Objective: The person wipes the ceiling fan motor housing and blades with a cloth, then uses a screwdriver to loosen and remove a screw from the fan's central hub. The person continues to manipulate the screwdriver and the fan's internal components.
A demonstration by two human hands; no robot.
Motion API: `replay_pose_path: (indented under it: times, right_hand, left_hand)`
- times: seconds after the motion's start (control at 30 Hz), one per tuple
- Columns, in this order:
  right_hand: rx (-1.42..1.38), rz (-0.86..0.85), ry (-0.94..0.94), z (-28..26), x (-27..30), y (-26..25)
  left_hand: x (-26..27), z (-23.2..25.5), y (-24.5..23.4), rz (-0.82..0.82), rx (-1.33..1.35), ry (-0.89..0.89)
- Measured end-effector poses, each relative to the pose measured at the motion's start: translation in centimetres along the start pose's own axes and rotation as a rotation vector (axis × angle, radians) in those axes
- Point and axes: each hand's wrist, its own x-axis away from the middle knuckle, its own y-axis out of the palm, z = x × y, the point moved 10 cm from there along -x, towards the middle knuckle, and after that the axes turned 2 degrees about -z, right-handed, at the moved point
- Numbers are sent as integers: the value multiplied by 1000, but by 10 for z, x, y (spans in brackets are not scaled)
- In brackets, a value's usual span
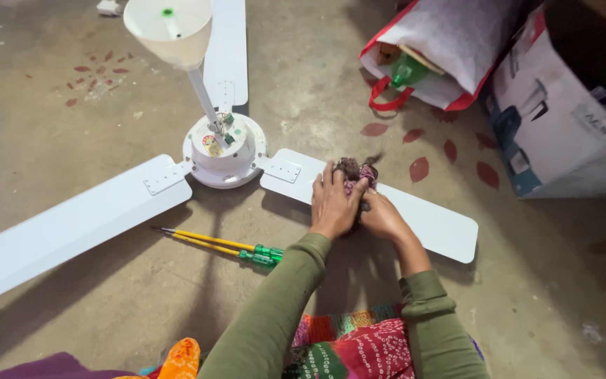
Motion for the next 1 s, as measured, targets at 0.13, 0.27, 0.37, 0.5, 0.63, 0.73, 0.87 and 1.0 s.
replay_pose_path:
  times: [0.13,0.27,0.37,0.5,0.63,0.73,0.87,1.0]
  right_hand:
    - [215,-214,98,-4,2,15]
    - [50,-165,153,-9,11,11]
    - [206,-59,252,-2,15,-15]
    - [213,-181,319,-2,27,-4]
    - [205,-215,305,-11,27,-6]
    - [224,-262,355,-3,28,-8]
    - [251,-323,392,12,25,7]
    - [286,-317,308,35,18,25]
  left_hand:
    - [-11,-26,22,5,-110,222]
    - [-35,-64,32,-109,-203,180]
    - [-49,-91,17,-165,-140,93]
    - [-71,-98,-27,12,-374,191]
    - [-89,-116,-71,102,-566,128]
    - [-90,-126,-54,-90,-677,40]
    - [-59,-99,-39,57,-688,102]
    - [-25,-44,10,31,-418,150]
